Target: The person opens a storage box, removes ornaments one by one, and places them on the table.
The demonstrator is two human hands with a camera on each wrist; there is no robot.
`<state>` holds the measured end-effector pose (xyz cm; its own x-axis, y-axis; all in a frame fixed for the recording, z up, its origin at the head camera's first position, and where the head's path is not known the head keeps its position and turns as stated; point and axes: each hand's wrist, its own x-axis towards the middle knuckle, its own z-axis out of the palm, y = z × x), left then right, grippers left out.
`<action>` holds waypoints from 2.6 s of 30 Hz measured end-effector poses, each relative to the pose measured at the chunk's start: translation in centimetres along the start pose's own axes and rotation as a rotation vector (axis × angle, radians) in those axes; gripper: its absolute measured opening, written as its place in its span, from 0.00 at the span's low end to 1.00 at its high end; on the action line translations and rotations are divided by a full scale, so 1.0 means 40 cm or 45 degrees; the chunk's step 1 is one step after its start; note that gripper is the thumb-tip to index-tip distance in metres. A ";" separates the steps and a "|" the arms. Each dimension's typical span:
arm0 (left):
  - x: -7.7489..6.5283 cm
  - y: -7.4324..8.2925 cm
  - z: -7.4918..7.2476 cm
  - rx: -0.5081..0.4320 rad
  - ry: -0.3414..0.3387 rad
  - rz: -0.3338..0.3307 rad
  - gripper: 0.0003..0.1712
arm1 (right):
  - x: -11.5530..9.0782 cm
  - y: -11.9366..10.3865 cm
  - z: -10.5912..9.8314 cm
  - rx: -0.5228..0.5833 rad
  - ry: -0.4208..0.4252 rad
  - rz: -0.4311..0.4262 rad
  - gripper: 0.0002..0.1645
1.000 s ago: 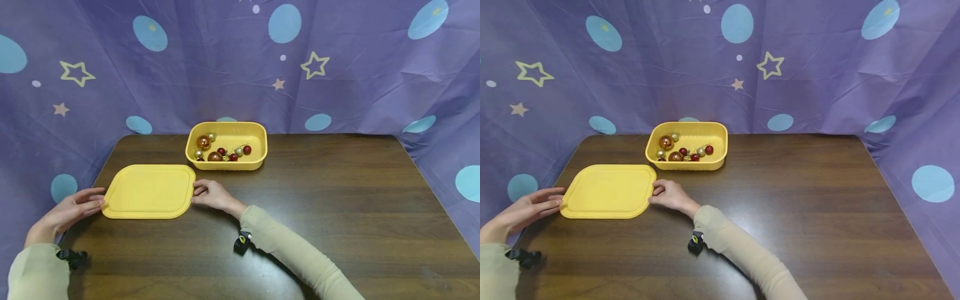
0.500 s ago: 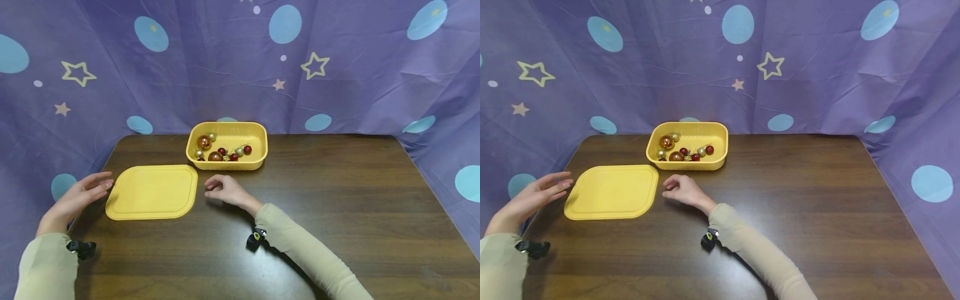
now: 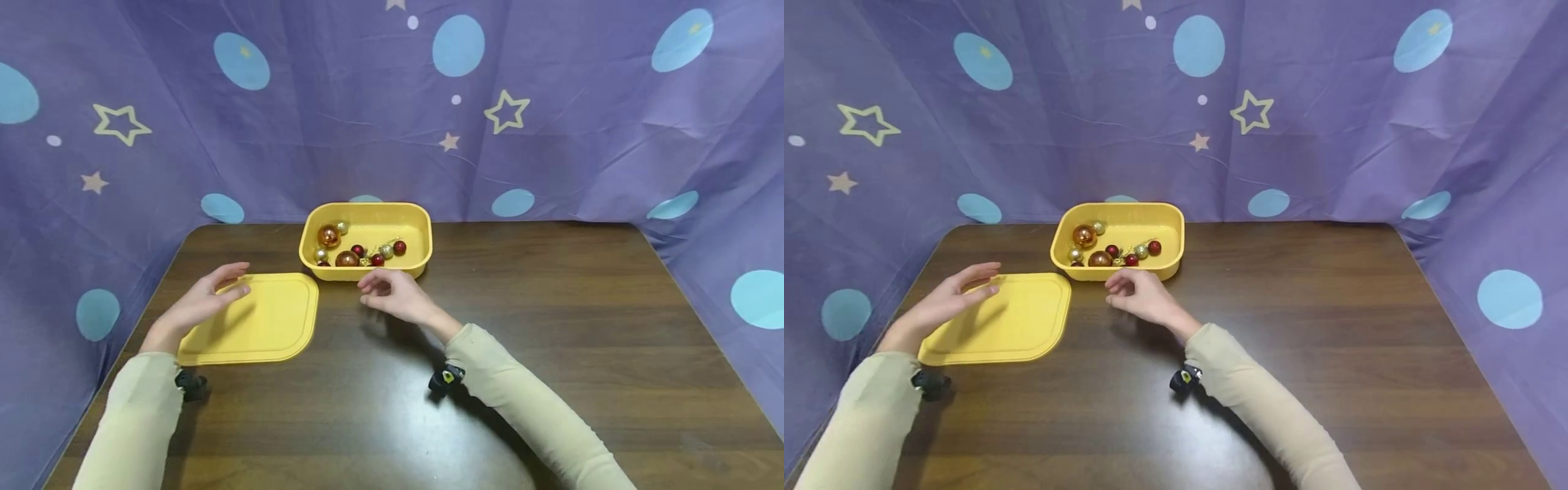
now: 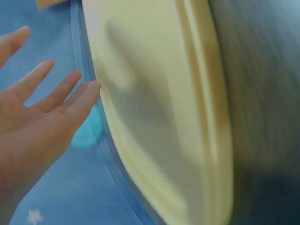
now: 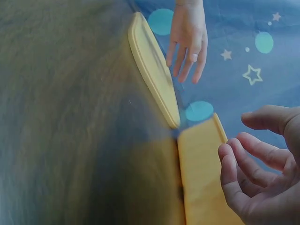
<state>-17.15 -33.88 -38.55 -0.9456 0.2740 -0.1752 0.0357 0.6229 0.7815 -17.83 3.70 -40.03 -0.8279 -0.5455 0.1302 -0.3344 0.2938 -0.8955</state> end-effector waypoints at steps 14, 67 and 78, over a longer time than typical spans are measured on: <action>0.127 0.069 0.088 -0.079 -0.112 0.153 0.50 | -0.034 0.024 -0.080 0.013 0.113 -0.016 0.15; 0.220 0.234 0.170 0.008 -0.161 0.143 0.61 | 0.129 0.040 -0.095 -0.129 -0.045 -0.124 0.15; 0.279 0.129 0.189 0.014 -0.074 0.089 0.65 | 0.182 0.055 -0.080 -0.060 -0.153 0.024 0.20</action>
<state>-25.08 -22.06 -41.02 -0.9203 0.3592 -0.1551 0.1050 0.6087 0.7864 -26.04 2.89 -39.71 -0.7754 -0.6287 0.0591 -0.3423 0.3399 -0.8759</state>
